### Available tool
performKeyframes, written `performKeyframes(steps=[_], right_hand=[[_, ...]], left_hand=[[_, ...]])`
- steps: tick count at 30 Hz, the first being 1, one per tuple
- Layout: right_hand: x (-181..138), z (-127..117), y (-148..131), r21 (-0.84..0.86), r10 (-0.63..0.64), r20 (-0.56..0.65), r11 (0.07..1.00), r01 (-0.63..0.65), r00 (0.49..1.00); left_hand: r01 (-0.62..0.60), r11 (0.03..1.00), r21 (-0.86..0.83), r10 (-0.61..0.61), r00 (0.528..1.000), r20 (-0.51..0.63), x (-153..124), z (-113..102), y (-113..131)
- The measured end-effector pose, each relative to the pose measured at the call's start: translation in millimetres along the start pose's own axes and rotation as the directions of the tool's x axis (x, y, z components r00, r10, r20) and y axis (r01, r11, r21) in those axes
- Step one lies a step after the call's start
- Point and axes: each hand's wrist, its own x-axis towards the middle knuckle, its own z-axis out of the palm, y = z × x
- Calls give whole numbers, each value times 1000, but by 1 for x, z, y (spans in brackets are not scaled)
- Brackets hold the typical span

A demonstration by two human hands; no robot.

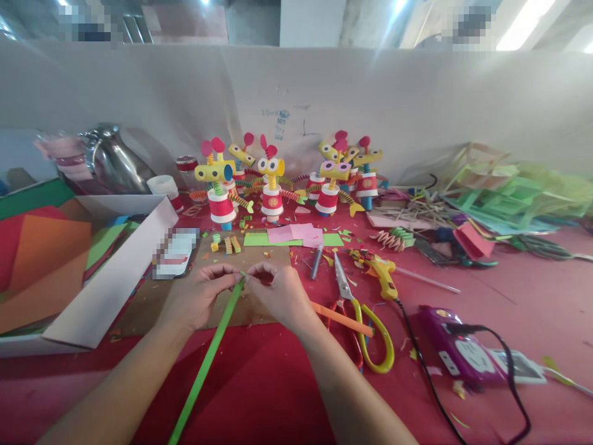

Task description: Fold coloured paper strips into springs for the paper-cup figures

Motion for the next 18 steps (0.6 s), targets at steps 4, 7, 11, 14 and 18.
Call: performKeyframes(steps=[4,7,11,14,18], right_hand=[[-1,-2,-1,-46,-27,17,999,27,1000],[0,-3,1,-60,-7,31,998,9,999],[1,-6,1,-64,-12,38,998,14,999],[1,-9,-1,-68,-15,49,997,18,999],[1,-9,-2,-93,-14,67,995,20,998]], left_hand=[[-8,1000,-11,8,1000,7,0,1,0],[-16,1000,7,16,1000,11,-1,2,1],[16,1000,-27,-15,999,37,-3,3,4],[56,996,-64,-54,998,33,-4,4,6],[66,997,-51,-65,998,11,-4,5,6]])
